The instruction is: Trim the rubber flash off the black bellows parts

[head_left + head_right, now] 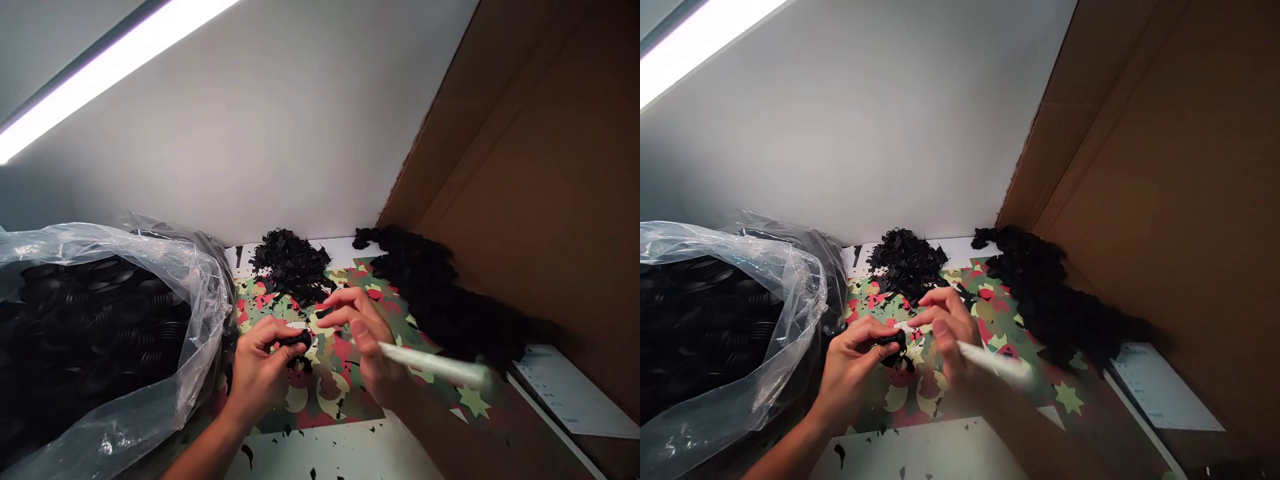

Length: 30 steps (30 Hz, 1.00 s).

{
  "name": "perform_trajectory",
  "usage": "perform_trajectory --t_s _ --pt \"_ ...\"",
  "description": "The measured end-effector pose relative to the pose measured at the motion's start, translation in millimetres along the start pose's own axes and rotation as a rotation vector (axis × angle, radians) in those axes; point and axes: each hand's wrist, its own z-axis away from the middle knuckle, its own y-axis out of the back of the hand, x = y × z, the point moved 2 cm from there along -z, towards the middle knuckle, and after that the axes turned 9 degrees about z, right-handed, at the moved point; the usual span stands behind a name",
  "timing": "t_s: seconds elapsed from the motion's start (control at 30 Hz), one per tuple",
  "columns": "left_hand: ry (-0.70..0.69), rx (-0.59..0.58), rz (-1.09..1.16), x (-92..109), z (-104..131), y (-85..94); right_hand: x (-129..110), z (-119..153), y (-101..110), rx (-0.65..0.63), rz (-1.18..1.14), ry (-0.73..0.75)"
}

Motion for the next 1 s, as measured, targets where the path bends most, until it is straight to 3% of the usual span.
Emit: perform_trajectory --t_s 0.07,0.2,0.27,0.57,0.67,0.9,1.0 --pt "0.008 -0.001 0.013 0 0 1.0 3 -1 3 -0.014 -0.077 -0.08" --pt "0.009 -0.007 0.025 0 -1 1.6 8 4 -2 -0.166 -0.103 -0.195" --pt "0.001 -0.008 0.032 0 -1 1.5 8 8 -5 -0.196 -0.087 -0.192" --pt "-0.022 -0.027 -0.017 0 -3 3.5 7 7 -14 -0.141 -0.03 0.352" --pt "-0.021 -0.034 -0.033 1 -3 3.7 11 9 -19 -0.097 -0.028 0.391" --pt "-0.026 -0.034 -0.056 2 -4 3.2 9 10 -16 -0.16 0.045 0.401" --pt "-0.03 -0.023 -0.067 2 -4 2.8 1 10 -14 -0.174 0.155 0.487"
